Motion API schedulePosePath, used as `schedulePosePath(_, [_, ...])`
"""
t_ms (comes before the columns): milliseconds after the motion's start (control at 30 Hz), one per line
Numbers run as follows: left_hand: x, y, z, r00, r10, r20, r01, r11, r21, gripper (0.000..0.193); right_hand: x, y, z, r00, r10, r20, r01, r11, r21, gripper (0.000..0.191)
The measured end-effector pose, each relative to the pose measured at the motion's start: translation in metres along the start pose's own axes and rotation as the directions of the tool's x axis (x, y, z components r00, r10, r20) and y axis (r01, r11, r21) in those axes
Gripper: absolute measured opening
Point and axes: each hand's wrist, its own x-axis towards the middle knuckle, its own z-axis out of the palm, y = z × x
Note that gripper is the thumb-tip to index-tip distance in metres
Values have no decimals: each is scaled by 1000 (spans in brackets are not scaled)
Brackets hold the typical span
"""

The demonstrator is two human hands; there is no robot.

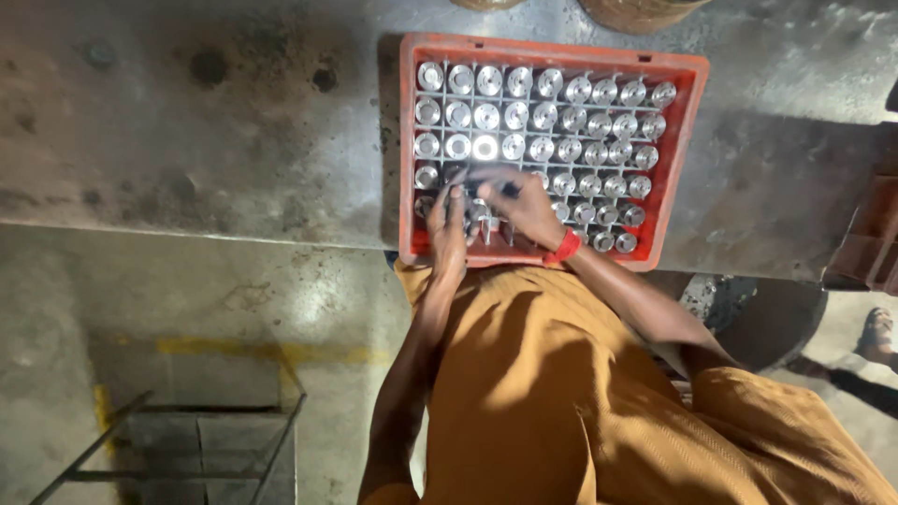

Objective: The person cleans small cylindrical metal parts arranged in a red tray using a cylindrical brush. They repeatedly scrub the tops of the parts, then stack the tray with others. The person later retrieves another tray and continues scrubbing the parts.

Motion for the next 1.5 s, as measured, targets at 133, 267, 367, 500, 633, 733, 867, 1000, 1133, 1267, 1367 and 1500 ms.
schedulePosePath(133, [5, -5, 9, 999, 17, 34, -18, 1000, 9, 44, -21, 6, 7, 997, 76, 23, -76, 997, -7, 32])
schedulePosePath(267, [8, -7, -1, 1000, 9, 29, -7, 998, -61, 43, 10, 13, -11, 991, 33, -127, -32, 999, 7, 24])
schedulePosePath(367, [8, -7, -12, 999, -11, -32, 8, 996, -87, 34, 50, 15, -28, 952, -213, -219, 137, 938, -317, 18])
schedulePosePath(500, [9, -12, -21, 995, -70, -73, 61, 991, -120, 32, 91, 11, -34, 936, -338, -93, 226, 783, -580, 11])
schedulePosePath(633, [11, -16, -23, 996, -83, -24, 79, 986, -150, 41, 102, 1, -34, 981, -178, -81, 95, 798, -595, 16])
schedulePosePath(733, [10, -13, -22, 978, -147, 147, 178, 956, -233, 37, 88, -2, -34, 980, -148, -134, 96, 938, -332, 18])
schedulePosePath(867, [9, -4, -19, 871, -212, 443, 329, 922, -206, 39, 39, -2, -29, 975, -7, 224, -14, 996, 93, 25])
schedulePosePath(1000, [10, -2, -15, 783, -327, 529, 457, 879, -133, 31, 19, 9, -29, 891, 2, 453, -186, 913, 364, 24])
schedulePosePath(1133, [13, -8, -20, 860, -321, 397, 443, 855, -269, 44, 57, 14, -38, 985, 166, -43, -151, 959, 238, 34])
schedulePosePath(1267, [14, -20, -35, 938, -260, 228, 324, 893, -312, 41, 101, -1, -40, 918, -289, -270, 183, 916, -358, 12])
schedulePosePath(1367, [16, -33, -43, 966, -201, 160, 244, 913, -327, 40, 119, -16, -33, 887, -381, -262, 175, 800, -573, 11])
schedulePosePath(1500, [16, -38, -45, 981, -173, 85, 192, 921, -339, 36, 128, -22, -30, 928, -171, -330, -26, 856, -516, 14])
